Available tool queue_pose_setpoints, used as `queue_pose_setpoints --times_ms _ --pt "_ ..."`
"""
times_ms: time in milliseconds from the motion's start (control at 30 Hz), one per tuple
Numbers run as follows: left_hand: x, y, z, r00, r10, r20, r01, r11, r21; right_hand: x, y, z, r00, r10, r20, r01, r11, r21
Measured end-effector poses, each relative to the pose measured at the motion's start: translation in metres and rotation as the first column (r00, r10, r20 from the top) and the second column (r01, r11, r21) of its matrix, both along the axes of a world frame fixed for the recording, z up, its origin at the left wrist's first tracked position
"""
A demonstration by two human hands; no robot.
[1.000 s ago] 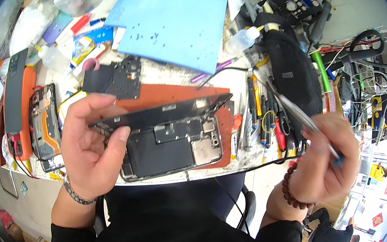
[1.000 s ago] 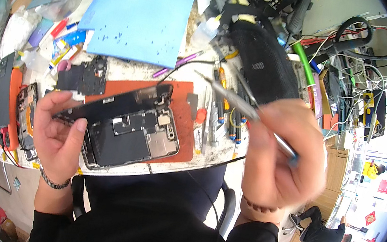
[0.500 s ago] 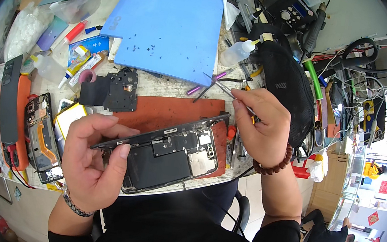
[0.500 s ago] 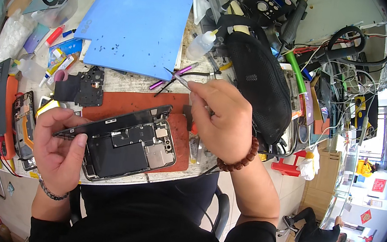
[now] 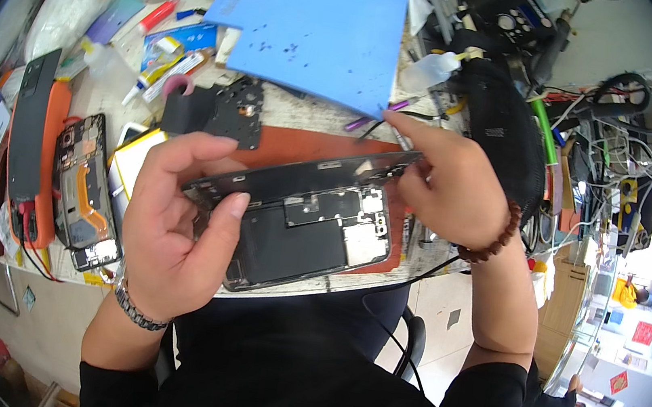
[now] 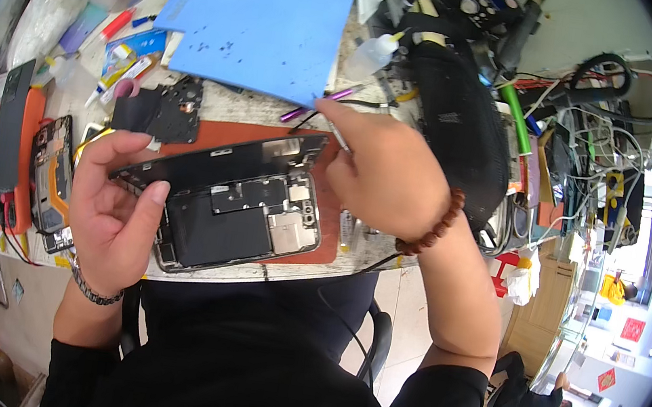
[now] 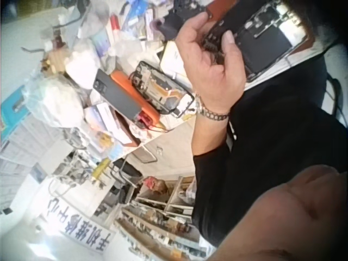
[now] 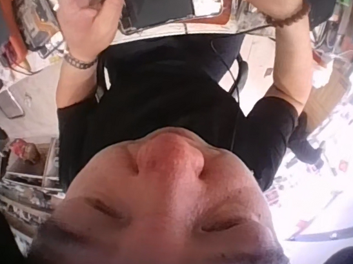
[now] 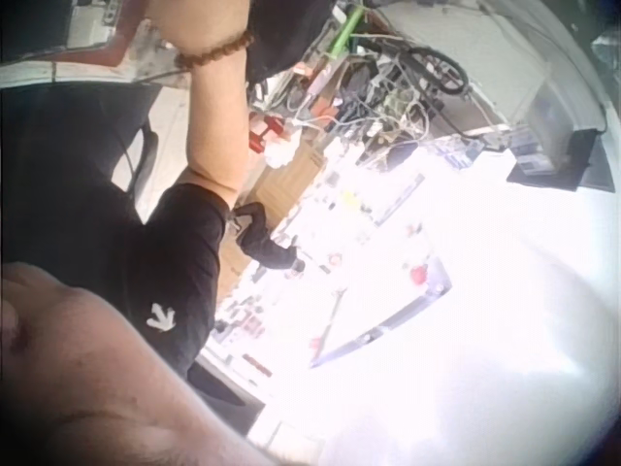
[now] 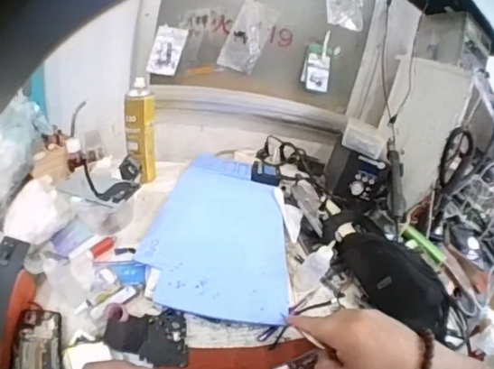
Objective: The person removes the screen protector from a smartphone, then uses a prying tool to separate the screen assembly from the frame. They continue to pry around the edges and use a screwdriver to loosen internal screws, partially opening the device.
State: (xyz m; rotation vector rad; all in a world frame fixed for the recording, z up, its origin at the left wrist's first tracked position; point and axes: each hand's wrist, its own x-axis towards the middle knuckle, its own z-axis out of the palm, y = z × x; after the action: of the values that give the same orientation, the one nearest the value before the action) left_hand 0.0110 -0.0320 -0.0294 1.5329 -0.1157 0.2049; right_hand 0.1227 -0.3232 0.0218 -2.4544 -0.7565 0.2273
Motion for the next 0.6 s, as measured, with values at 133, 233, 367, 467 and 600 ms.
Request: queue_pose_setpoints --times_ms 133,233,367,467,600 --pt "0.000 -0.001 0.004 1.000 -0.020 -0.016 0.019 0.999 -0.042 0.003 0.001 0.004 0.996 0.070 0.055 -0.060 0.983 -0.173" --pt "0.001 0.000 0.005 0.999 -0.034 0.010 0.034 0.999 -0.021 0.004 0.000 0.007 0.994 0.101 0.041 -0.091 0.973 -0.213" --pt "0.001 0.001 0.001 0.999 -0.012 0.034 0.011 1.000 0.023 0.002 -0.007 0.009 0.991 0.121 0.050 -0.102 0.952 -0.288" --pt "0.000 0.001 -0.002 0.999 0.031 -0.009 -0.031 0.999 0.041 -0.010 -0.016 0.018 0.987 0.054 0.150 -0.020 0.975 -0.219" --pt "0.003 0.004 -0.004 0.998 -0.039 0.039 0.039 0.999 -0.013 -0.045 -0.034 0.045 0.924 -0.311 0.221 0.311 0.950 0.035"
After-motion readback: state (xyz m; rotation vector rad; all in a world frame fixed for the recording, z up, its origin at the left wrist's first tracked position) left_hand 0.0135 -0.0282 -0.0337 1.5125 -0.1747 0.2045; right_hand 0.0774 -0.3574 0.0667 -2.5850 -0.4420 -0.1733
